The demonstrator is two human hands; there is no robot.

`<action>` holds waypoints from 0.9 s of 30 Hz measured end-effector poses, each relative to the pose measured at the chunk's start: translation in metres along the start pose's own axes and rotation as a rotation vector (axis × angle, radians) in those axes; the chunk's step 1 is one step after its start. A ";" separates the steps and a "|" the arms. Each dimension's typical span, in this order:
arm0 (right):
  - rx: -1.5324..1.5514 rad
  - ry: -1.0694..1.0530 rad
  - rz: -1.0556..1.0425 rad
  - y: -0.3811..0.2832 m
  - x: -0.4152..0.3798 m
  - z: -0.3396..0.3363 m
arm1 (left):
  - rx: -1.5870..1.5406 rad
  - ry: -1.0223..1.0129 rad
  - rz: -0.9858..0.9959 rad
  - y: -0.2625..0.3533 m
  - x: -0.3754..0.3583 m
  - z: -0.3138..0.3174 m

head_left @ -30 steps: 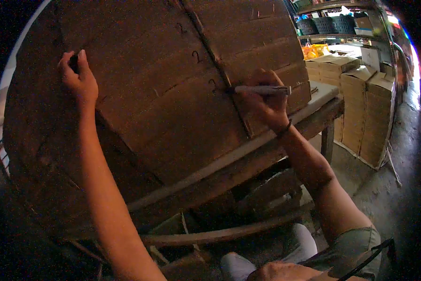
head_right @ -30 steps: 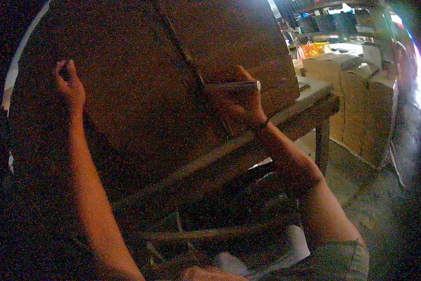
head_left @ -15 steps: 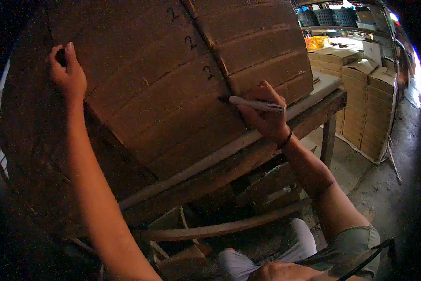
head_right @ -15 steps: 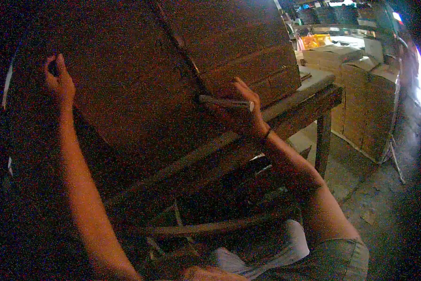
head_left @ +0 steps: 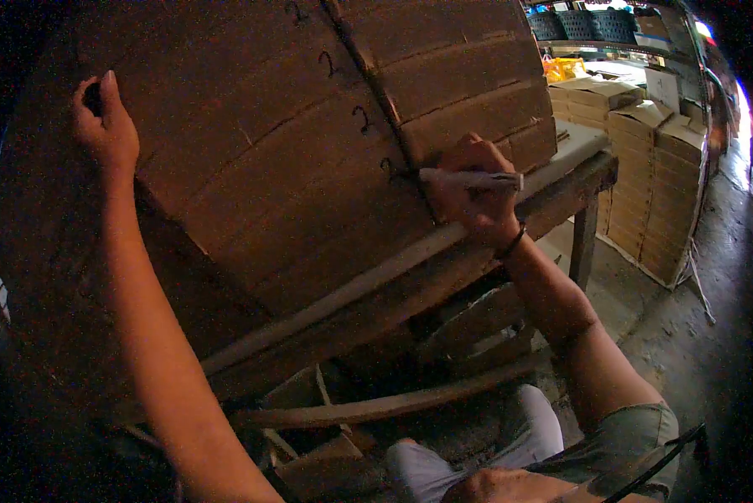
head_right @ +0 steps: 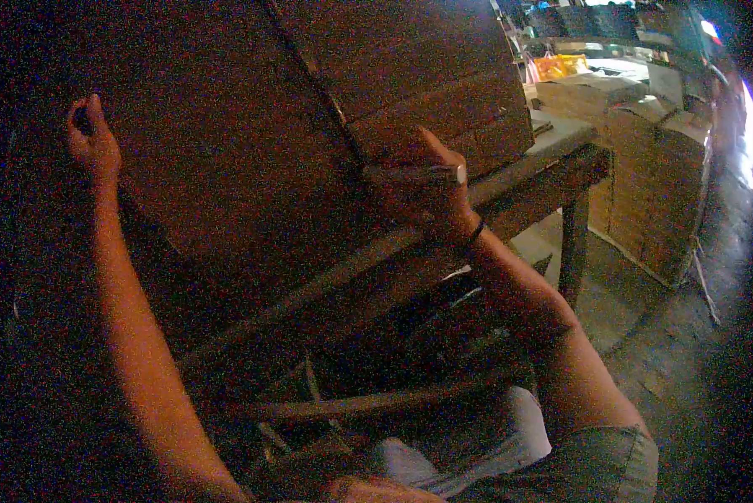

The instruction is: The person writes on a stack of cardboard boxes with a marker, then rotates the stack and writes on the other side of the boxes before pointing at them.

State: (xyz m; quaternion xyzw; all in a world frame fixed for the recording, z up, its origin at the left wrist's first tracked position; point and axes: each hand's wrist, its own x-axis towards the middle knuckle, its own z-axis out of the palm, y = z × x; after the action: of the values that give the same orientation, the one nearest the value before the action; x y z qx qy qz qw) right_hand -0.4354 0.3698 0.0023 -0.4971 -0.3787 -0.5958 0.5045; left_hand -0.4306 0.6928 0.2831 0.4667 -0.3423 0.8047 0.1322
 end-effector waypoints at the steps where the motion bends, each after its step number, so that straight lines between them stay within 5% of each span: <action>1: 0.088 -0.018 0.086 0.002 -0.003 -0.003 | 0.000 -0.002 -0.002 -0.005 0.002 0.000; 4: 0.056 -0.087 -0.147 0.006 -0.008 -0.009 | -0.020 -0.014 0.004 -0.012 0.002 0.000; 8: 0.095 -0.058 0.039 -0.003 -0.028 -0.013 | 0.041 -0.075 -0.101 -0.012 0.003 -0.002; 22: -0.275 -0.185 -0.243 0.020 -0.038 -0.020 | 0.014 0.007 0.004 -0.011 0.009 0.002; 25: -0.302 -0.112 -0.033 0.004 -0.037 -0.015 | -0.027 -0.011 0.001 -0.015 0.010 0.000; 27: -0.270 -0.092 -0.080 -0.001 -0.032 -0.012 | 0.000 -0.017 -0.042 -0.014 0.010 0.001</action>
State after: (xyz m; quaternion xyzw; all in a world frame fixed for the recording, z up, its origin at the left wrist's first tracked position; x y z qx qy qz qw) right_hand -0.4392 0.3656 -0.0318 -0.5717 -0.3371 -0.6375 0.3912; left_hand -0.4279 0.7019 0.2979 0.4805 -0.3336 0.7978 0.1463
